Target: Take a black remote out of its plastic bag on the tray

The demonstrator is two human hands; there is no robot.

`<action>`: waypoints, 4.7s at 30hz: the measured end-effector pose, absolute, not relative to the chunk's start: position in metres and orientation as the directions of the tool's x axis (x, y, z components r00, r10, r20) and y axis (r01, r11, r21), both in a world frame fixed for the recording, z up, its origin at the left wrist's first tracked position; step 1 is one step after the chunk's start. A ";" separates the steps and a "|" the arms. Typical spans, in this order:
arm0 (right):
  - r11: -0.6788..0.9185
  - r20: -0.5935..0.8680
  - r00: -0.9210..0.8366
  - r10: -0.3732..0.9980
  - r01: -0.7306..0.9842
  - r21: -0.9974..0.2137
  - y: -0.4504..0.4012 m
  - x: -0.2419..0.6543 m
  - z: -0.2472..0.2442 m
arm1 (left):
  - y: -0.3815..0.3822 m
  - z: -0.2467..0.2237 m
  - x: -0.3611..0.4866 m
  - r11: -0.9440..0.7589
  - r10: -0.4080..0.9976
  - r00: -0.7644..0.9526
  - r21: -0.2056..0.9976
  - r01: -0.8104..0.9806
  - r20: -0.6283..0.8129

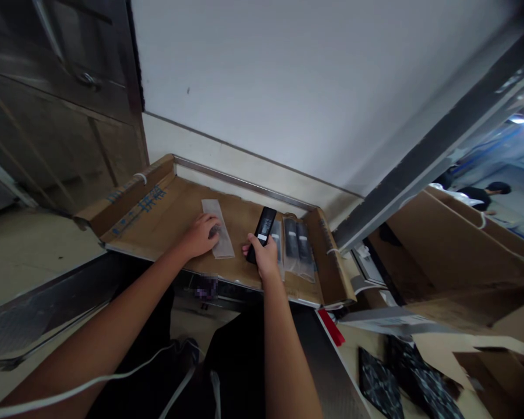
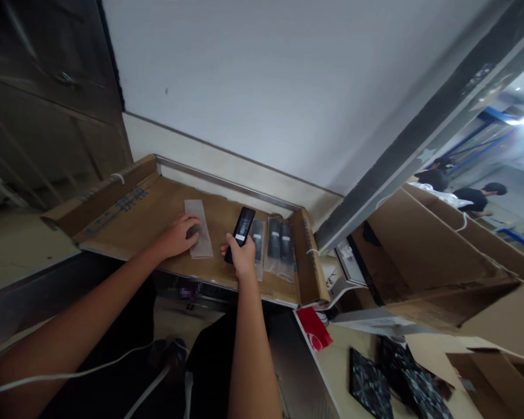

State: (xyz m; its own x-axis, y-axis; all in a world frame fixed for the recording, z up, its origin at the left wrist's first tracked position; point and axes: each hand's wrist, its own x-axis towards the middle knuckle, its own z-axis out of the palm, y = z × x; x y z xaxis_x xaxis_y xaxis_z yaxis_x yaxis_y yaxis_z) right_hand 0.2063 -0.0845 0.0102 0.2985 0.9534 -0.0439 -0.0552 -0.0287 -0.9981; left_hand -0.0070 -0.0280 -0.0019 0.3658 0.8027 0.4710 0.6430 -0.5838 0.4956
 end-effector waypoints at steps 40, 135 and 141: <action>-0.026 -0.054 0.316 0.947 -0.092 -0.995 -0.083 0.206 0.013 | -0.020 0.013 -0.081 -0.654 0.741 0.658 0.363 0.663 0.133; 0.090 0.116 0.212 0.970 0.131 -0.987 -0.083 0.204 0.004 | -0.032 0.016 -0.027 -0.641 0.762 0.513 0.352 0.682 0.396; 0.081 0.158 0.195 0.968 0.354 -0.932 -0.077 0.207 0.006 | -0.032 -0.004 -0.015 -0.551 0.826 0.374 0.459 0.697 0.422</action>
